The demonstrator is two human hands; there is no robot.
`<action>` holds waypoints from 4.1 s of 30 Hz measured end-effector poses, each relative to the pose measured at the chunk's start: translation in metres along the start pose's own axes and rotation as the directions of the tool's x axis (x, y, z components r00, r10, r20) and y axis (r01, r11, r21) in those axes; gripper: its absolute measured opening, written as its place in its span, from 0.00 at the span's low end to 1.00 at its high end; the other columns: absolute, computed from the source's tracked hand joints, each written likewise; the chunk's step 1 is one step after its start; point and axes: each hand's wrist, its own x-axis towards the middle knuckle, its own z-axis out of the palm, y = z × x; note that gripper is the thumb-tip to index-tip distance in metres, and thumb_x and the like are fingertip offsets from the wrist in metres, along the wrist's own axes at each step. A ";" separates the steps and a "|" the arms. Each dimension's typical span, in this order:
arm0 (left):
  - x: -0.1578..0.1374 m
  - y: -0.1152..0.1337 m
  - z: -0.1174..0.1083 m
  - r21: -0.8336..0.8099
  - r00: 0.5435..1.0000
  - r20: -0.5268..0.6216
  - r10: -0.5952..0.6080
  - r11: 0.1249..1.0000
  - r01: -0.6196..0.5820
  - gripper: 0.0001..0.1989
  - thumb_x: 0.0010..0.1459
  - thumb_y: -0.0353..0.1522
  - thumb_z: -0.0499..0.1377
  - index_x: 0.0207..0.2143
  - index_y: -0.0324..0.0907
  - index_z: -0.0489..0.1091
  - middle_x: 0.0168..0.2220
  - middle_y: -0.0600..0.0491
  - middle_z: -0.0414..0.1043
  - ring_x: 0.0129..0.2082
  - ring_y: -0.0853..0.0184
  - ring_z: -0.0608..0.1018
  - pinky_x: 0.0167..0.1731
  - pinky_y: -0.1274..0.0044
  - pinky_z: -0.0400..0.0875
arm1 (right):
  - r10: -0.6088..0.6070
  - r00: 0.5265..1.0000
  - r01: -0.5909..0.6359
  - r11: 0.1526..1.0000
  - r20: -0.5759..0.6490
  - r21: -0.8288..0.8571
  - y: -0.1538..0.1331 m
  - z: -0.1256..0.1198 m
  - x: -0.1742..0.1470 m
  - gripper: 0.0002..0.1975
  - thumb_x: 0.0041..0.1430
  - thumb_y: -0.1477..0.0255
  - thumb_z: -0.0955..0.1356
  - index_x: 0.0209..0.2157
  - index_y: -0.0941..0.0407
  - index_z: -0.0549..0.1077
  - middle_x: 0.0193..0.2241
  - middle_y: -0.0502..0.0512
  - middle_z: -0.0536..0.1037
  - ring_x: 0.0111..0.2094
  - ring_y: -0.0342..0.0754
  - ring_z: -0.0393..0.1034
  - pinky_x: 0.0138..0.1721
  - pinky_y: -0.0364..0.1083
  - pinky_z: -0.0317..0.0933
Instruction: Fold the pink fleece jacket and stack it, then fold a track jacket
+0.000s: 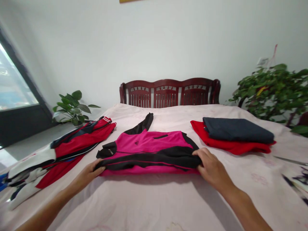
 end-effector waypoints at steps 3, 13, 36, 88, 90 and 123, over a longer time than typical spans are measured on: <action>0.021 -0.009 0.010 0.085 0.998 -0.009 -0.062 0.994 0.063 0.13 0.61 0.40 0.53 0.40 0.42 0.72 0.35 0.53 0.77 0.37 0.61 0.77 0.38 0.74 0.69 | 0.090 0.994 -0.094 0.994 0.066 0.049 0.007 0.034 0.022 0.18 0.50 0.76 0.63 0.43 0.53 0.74 0.43 0.56 0.76 0.46 0.52 0.73 0.48 0.48 0.66; 0.022 -0.019 0.031 0.559 0.999 0.021 -0.044 0.829 0.025 0.15 0.63 0.40 0.56 0.50 0.44 0.69 0.46 0.47 0.76 0.48 0.57 0.77 0.46 0.71 0.68 | 0.174 0.967 -0.154 0.981 -0.188 0.116 0.017 0.048 0.061 0.19 0.59 0.74 0.59 0.45 0.56 0.76 0.43 0.60 0.74 0.48 0.52 0.71 0.55 0.53 0.64; -0.012 -0.035 0.028 0.491 0.881 0.044 0.471 0.758 -0.430 0.22 0.58 0.20 0.50 0.47 0.45 0.76 0.48 0.49 0.79 0.50 0.61 0.77 0.53 0.68 0.72 | -0.167 0.979 0.181 0.974 0.114 -0.134 0.044 0.023 -0.030 0.24 0.54 0.78 0.60 0.46 0.50 0.80 0.47 0.52 0.81 0.49 0.52 0.75 0.53 0.56 0.68; 0.016 0.004 0.092 0.555 0.993 0.060 0.097 0.824 -0.114 0.26 0.66 0.41 0.53 0.65 0.51 0.61 0.67 0.50 0.61 0.67 0.57 0.63 0.66 0.58 0.57 | 0.484 0.874 -0.479 0.874 0.052 -0.075 0.033 0.079 -0.028 0.30 0.64 0.58 0.54 0.60 0.55 0.68 0.59 0.58 0.72 0.57 0.59 0.67 0.58 0.58 0.62; 0.017 0.003 0.091 0.535 0.993 0.055 0.108 0.837 -0.120 0.25 0.66 0.41 0.53 0.65 0.50 0.62 0.67 0.50 0.61 0.67 0.57 0.63 0.65 0.59 0.57 | 0.488 0.871 -0.485 0.872 0.047 -0.066 0.034 0.080 -0.028 0.29 0.64 0.57 0.54 0.60 0.54 0.69 0.58 0.57 0.73 0.56 0.59 0.67 0.57 0.58 0.62; 0.019 -0.003 0.086 0.446 0.990 -0.019 0.143 0.887 -0.120 0.21 0.65 0.39 0.55 0.60 0.49 0.69 0.63 0.52 0.69 0.63 0.60 0.69 0.63 0.63 0.64 | 0.463 0.886 -0.462 0.887 0.012 -0.012 0.039 0.081 -0.030 0.28 0.63 0.57 0.57 0.57 0.52 0.71 0.55 0.58 0.76 0.54 0.60 0.70 0.55 0.60 0.65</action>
